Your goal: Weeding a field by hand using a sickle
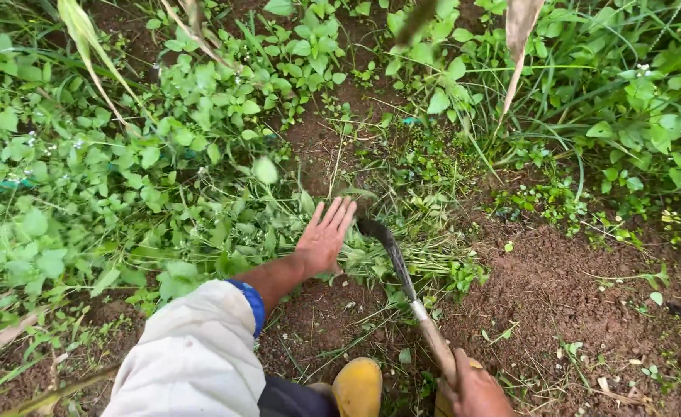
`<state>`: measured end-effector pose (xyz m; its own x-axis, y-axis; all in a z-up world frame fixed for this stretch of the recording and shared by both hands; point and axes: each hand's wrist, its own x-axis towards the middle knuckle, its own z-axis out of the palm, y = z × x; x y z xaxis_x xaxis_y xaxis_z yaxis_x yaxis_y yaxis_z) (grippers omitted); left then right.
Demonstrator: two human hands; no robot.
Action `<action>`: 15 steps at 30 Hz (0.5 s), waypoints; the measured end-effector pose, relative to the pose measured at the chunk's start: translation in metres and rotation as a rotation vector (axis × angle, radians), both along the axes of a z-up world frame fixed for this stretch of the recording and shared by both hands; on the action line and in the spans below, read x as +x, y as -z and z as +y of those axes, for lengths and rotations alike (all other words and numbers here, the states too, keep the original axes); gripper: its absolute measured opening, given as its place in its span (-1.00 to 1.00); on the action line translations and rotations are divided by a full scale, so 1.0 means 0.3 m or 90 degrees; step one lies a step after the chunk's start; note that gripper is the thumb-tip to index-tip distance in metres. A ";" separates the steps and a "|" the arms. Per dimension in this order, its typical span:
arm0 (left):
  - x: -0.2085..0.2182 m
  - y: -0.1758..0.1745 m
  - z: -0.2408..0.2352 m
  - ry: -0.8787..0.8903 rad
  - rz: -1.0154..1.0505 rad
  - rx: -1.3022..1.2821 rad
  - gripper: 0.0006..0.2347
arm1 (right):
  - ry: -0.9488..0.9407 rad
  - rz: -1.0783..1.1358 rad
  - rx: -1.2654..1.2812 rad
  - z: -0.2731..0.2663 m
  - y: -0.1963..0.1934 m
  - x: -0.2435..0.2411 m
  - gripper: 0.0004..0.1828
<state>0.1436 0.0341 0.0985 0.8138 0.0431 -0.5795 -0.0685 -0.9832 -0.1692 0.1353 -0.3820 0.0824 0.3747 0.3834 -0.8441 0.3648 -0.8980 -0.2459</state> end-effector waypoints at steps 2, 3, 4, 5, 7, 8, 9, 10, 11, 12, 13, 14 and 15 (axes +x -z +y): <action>0.024 0.024 -0.004 -0.148 0.126 -0.162 0.37 | 0.024 0.006 0.037 -0.054 0.003 -0.017 -0.32; 0.009 0.057 -0.002 -0.140 0.127 -0.164 0.37 | 0.032 0.006 0.034 -0.056 0.002 -0.016 -0.32; -0.006 0.088 0.000 -0.255 0.144 -0.280 0.39 | 0.033 0.009 0.025 -0.059 -0.001 -0.015 -0.31; -0.018 0.116 0.006 -0.369 0.161 -0.392 0.44 | 0.036 0.012 0.018 -0.058 -0.001 -0.014 -0.31; -0.018 0.145 -0.006 -0.371 0.197 -0.355 0.43 | 0.081 0.007 -0.021 -0.025 -0.058 -0.028 -0.20; -0.021 0.159 -0.009 -0.382 0.230 -0.318 0.42 | 0.118 0.003 -0.059 -0.005 -0.086 -0.034 -0.10; -0.016 0.167 -0.011 -0.377 0.231 -0.319 0.42 | 0.122 0.002 -0.059 0.023 -0.139 -0.029 -0.10; -0.014 0.174 -0.012 -0.366 0.250 -0.286 0.42 | 0.251 0.034 -0.029 0.053 -0.191 -0.025 -0.28; -0.015 0.183 -0.015 -0.358 0.269 -0.254 0.42 | 0.376 0.067 0.003 0.080 -0.243 -0.016 -0.44; -0.008 0.213 -0.014 -0.358 0.269 -0.255 0.42 | 0.376 0.066 0.002 0.085 -0.246 0.000 -0.44; -0.008 0.242 -0.016 -0.330 0.295 -0.219 0.40 | 0.379 0.021 0.007 0.088 -0.251 0.013 -0.42; -0.008 0.270 -0.019 -0.302 0.321 -0.184 0.39 | 0.382 -0.024 0.013 0.089 -0.257 0.026 -0.38; -0.016 0.322 -0.013 -0.303 0.319 -0.185 0.39 | 0.381 -0.025 0.013 0.085 -0.252 0.043 -0.38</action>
